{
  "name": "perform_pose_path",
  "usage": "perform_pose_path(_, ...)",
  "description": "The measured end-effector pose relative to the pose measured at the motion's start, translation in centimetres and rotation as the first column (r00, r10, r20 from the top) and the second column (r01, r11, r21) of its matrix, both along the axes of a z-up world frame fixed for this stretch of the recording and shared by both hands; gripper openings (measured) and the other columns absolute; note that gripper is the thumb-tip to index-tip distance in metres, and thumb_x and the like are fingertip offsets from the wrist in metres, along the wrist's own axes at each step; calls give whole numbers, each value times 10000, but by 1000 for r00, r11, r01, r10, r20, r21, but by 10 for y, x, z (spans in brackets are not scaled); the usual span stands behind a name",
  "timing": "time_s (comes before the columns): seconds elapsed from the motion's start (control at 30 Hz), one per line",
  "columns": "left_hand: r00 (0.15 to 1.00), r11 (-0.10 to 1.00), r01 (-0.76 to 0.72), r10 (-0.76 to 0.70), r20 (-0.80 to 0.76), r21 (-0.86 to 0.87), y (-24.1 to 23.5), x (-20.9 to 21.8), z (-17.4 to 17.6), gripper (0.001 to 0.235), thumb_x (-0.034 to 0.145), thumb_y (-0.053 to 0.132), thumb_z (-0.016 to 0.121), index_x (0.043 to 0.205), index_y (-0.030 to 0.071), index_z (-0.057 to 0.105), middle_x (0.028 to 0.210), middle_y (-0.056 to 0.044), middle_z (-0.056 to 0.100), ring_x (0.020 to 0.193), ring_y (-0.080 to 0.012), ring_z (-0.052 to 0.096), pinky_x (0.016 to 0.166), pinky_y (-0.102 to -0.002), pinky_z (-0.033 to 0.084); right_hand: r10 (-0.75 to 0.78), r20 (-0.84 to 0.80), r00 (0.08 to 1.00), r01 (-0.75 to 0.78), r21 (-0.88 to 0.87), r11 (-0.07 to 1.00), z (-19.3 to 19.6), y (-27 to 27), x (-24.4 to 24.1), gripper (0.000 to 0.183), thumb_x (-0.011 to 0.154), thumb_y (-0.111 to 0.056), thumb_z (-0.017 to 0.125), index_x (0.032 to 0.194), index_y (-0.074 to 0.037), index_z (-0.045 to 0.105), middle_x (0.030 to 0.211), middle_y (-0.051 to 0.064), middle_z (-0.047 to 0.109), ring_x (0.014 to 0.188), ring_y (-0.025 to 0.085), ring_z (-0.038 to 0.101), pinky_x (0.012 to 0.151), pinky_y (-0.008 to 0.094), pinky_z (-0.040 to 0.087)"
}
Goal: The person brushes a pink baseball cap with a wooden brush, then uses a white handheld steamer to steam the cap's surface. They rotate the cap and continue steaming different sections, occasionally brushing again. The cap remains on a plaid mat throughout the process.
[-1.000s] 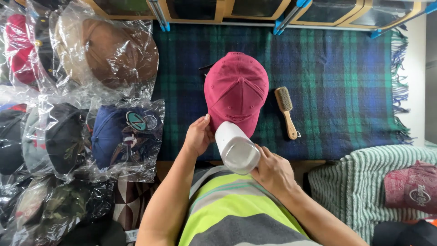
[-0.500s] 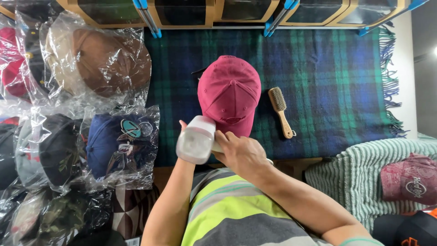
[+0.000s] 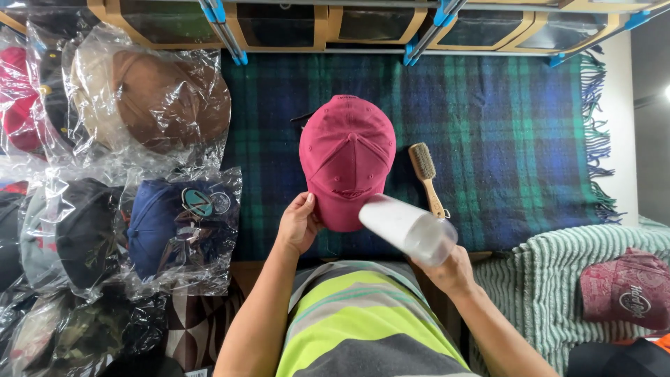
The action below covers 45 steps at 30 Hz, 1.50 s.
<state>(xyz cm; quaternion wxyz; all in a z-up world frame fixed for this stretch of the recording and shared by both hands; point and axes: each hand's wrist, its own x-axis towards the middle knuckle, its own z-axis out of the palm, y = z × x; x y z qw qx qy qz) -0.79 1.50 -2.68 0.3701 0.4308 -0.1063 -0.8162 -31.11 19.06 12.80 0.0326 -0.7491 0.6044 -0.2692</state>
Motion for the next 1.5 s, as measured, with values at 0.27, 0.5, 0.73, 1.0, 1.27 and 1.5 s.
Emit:
perform_pose_path(0.27,999,999,-45,45,29,0,4,-5,2,157,1031,238,582,1055,106,664,802,-108,713,682,-280,737,614,-456,648,-202,-265,943,74,-426,902,-30,-13,29,317,905,-208,734,1217,-171,691,1253,215,492,1082,402,564,881,497,487)
perform_pose_path(0.5,997,1000,-29,28,72,6,2,-4,2,140,1008,259,619,1039,140,686,816,-95,724,715,-297,747,617,-454,644,-274,-334,902,68,-516,854,-13,-39,50,363,862,-212,796,1206,-167,692,1285,258,519,1130,437,572,867,560,511)
perform_pose_path(0.73,995,999,-31,31,90,7,0,-7,9,134,1017,252,607,1026,145,687,810,-91,721,713,-297,742,614,-445,643,-169,38,985,171,-344,923,98,-119,49,190,815,-239,902,854,-122,757,756,168,665,663,434,630,571,437,536)
perform_pose_path(1.0,993,997,-72,72,89,5,2,-8,3,146,1010,254,621,1039,128,686,814,-96,712,717,-292,736,611,-441,641,-168,60,984,178,-336,925,85,-97,46,102,872,-182,839,831,-113,775,698,107,677,603,408,638,602,297,529)
perform_pose_path(1.27,994,998,-59,58,94,4,4,-7,12,162,1007,263,624,1049,119,684,810,-106,712,715,-295,741,614,-448,644,-259,-360,896,13,-562,827,-6,-37,36,338,906,-164,711,1241,-123,697,1456,287,495,1250,448,584,987,557,510)
perform_pose_path(1.5,992,999,-39,39,118,-4,-1,-6,26,132,1007,245,621,1019,127,677,800,-95,714,705,-282,739,616,-431,643,-190,332,924,263,-192,945,89,-112,37,488,863,-194,788,1229,49,576,1074,271,611,878,434,656,715,420,536)
